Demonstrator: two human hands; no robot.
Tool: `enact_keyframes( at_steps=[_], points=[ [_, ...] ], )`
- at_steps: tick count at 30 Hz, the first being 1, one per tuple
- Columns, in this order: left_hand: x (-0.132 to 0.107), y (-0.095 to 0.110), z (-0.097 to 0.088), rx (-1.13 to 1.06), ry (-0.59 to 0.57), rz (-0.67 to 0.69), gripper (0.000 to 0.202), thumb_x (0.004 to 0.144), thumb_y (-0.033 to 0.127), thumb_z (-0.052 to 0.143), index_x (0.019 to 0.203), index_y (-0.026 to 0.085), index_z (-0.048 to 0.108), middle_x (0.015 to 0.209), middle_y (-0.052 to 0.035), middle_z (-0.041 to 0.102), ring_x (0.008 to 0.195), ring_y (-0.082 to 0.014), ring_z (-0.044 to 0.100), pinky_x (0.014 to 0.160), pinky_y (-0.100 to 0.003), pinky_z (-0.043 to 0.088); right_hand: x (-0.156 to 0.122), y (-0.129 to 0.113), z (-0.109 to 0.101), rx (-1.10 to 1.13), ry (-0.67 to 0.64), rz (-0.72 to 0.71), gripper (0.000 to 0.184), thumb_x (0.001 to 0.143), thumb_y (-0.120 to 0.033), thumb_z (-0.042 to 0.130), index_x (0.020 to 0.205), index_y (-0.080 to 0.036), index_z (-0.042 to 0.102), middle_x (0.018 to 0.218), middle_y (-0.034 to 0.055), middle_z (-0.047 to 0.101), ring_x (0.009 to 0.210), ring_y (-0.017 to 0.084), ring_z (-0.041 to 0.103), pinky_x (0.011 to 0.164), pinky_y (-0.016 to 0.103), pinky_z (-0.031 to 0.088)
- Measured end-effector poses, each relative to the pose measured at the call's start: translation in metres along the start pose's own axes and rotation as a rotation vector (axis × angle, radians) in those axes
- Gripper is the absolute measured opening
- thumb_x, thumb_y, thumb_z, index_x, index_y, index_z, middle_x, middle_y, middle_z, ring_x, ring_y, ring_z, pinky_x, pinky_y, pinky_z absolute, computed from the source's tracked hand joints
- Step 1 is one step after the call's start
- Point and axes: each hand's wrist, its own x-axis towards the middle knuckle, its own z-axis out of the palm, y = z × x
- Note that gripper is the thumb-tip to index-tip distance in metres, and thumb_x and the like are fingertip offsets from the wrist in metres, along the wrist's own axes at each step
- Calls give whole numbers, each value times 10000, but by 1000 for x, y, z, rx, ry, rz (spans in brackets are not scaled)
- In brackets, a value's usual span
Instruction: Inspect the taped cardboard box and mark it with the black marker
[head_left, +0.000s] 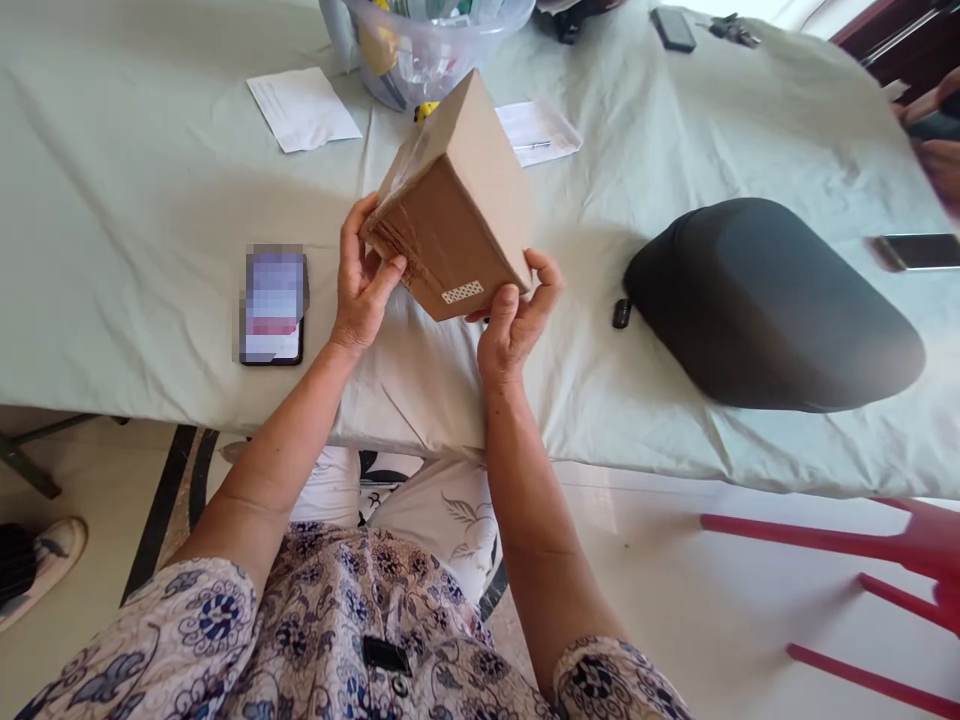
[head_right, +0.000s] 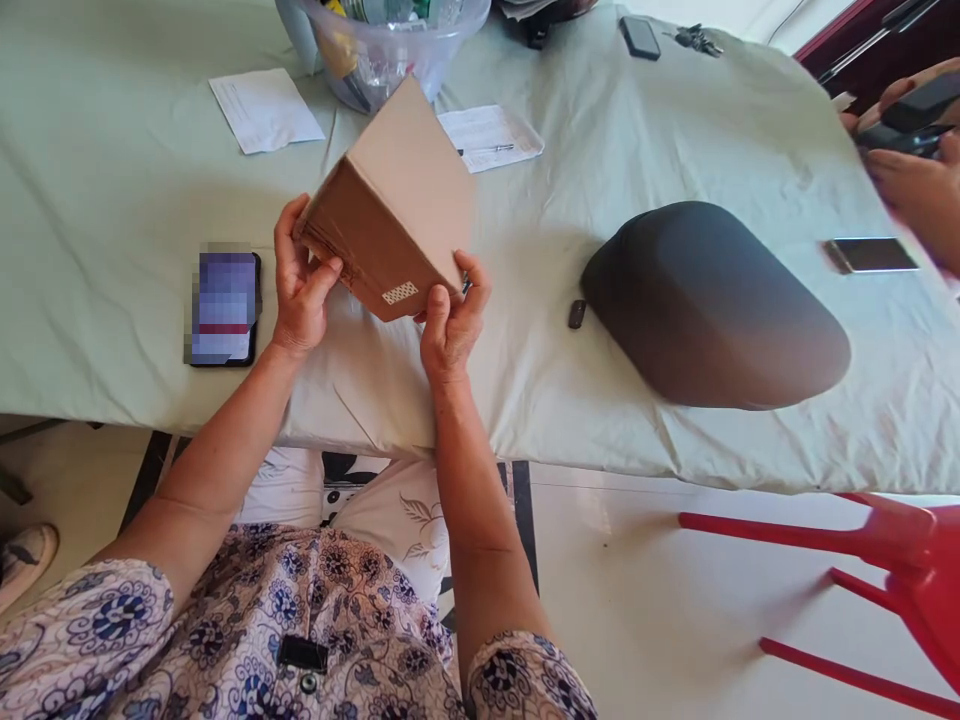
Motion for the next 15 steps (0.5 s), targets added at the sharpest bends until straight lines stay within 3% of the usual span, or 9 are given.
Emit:
enact_keyframes(
  at_steps=[3,8,12,15],
  points=[
    [-2,-1,8,-68,-53,-28,933,922,815,502,1665,484,44,1668,-47,476,1527,-285,524,1252,-511,490,-3,1,6,84,-38,72,627,1047,-724,252,1560,-364,243,1202,109,629,874,221,783,608,351,658],
    [-11,-5,26,-88,-168,-1,945,900,793,581,1663,431,157,1704,-73,437,1575,-288,466,1261,-488,476,-2,-3,10,222,-80,158,629,1043,-735,280,1540,-353,234,1084,84,691,944,261,805,642,363,662],
    [-15,-7,31,-67,-144,20,994,888,774,622,1666,434,104,1723,-78,408,1562,-271,484,1241,-467,502,0,-8,10,218,-128,187,660,1026,-778,237,1531,-354,271,1124,92,709,954,249,808,650,348,653],
    [-15,-9,30,3,-118,15,1010,877,822,580,1666,428,90,1703,-88,443,1535,-265,519,1216,-453,531,2,-12,10,255,-122,217,642,1002,-799,346,1450,-339,355,1015,58,730,843,221,800,594,317,614]
  ],
)
